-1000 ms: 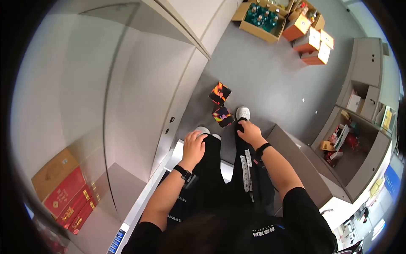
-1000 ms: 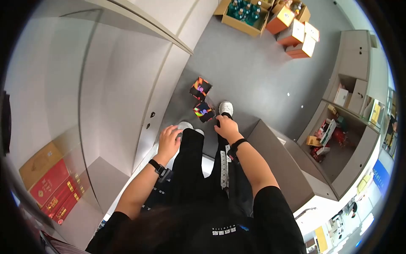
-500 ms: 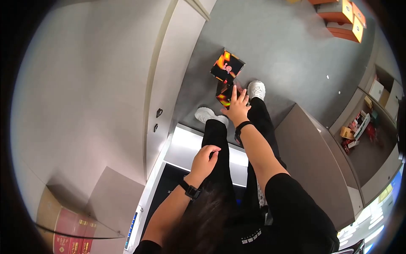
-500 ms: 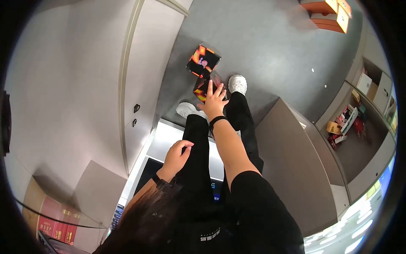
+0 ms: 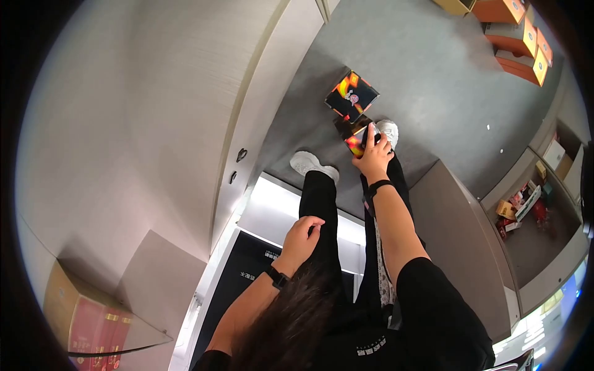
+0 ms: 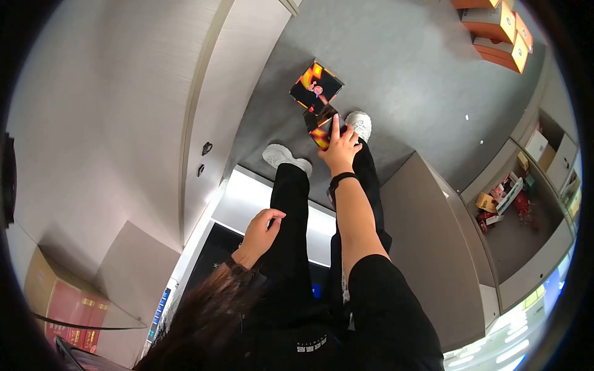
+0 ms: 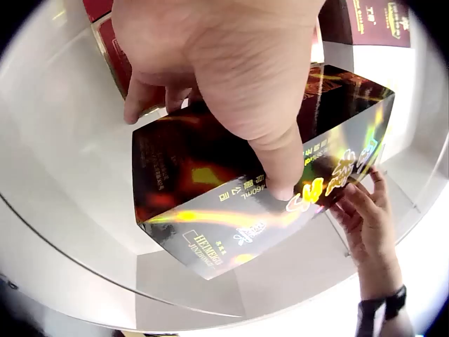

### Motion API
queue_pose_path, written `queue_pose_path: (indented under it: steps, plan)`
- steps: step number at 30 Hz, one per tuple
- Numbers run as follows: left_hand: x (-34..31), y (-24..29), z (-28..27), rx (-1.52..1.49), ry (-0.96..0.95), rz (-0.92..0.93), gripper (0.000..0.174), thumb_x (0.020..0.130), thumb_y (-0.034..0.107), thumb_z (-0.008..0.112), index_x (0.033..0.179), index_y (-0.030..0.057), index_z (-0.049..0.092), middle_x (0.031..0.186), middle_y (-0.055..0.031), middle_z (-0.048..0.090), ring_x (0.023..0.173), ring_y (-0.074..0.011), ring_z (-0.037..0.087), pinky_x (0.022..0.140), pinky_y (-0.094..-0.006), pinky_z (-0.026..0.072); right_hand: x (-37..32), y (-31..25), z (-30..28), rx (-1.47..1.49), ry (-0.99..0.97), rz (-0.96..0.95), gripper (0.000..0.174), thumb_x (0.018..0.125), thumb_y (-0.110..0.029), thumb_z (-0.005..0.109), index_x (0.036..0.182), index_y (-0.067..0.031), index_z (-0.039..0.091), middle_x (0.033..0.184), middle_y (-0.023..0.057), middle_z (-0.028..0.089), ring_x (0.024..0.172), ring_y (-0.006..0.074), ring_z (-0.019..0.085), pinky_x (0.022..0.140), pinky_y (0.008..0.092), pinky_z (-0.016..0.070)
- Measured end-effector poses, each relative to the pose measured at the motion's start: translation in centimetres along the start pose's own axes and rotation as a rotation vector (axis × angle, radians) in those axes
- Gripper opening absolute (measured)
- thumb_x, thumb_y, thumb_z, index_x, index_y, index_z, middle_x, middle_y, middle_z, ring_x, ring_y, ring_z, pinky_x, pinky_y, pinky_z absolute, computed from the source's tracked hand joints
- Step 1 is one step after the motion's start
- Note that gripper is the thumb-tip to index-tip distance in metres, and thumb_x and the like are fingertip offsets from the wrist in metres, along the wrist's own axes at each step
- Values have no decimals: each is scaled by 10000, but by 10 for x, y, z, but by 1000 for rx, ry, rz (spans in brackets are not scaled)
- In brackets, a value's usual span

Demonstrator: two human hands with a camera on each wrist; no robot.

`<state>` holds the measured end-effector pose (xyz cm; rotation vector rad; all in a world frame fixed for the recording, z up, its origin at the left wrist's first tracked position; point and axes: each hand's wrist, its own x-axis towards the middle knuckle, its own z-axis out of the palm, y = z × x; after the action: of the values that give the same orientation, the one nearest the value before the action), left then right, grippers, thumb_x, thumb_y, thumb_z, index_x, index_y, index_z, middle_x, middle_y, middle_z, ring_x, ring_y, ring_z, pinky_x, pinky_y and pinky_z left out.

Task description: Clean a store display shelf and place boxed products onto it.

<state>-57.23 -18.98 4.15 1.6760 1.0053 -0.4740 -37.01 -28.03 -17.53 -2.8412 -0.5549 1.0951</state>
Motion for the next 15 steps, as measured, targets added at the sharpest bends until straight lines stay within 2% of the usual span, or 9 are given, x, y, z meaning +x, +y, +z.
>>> queue_pose_path:
  steps: [2,4,7,11,15]
  plan:
    - [1,5,3,-8,9,10,129,907,64,592,1027,56,639,1013,-94,670,949,-283,642,782,-348,505,-10,11,-7,26,-10,-33,1287,561,-349,876,1563,-330,69,1463,202,288,1308,421,355,976,655,374]
    - [-2,11,7,-22,18,53,138,908,40,592,1037,21,638,1015,-104,675,960,-257,650,834,-327,500,-24,24,-19,59,-51,-76,1285,558,-338,868,1565,-322,69,1461,214,290,1314,426,352,961,625,391]
    - [-16,23,11,26,22,112,159,902,38,596,1056,27,634,1031,-104,668,963,-254,645,847,-334,503,-53,44,-48,123,-108,-137,1287,550,-333,855,1564,-314,64,1464,239,287,1309,466,366,971,612,402]
    - [-32,41,-2,46,78,198,163,883,60,619,1045,51,623,1020,-103,660,978,-290,637,836,-376,510,-83,49,-122,199,-219,-222,1299,548,-324,853,1566,-303,47,1461,253,284,1306,494,362,993,606,410]
    - [-62,66,-29,109,171,276,270,875,68,635,1141,63,589,1082,-105,640,1010,-282,627,867,-374,506,-116,46,-202,258,-216,-300,1317,542,-330,862,1568,-289,37,1457,254,284,1304,495,364,995,603,420]
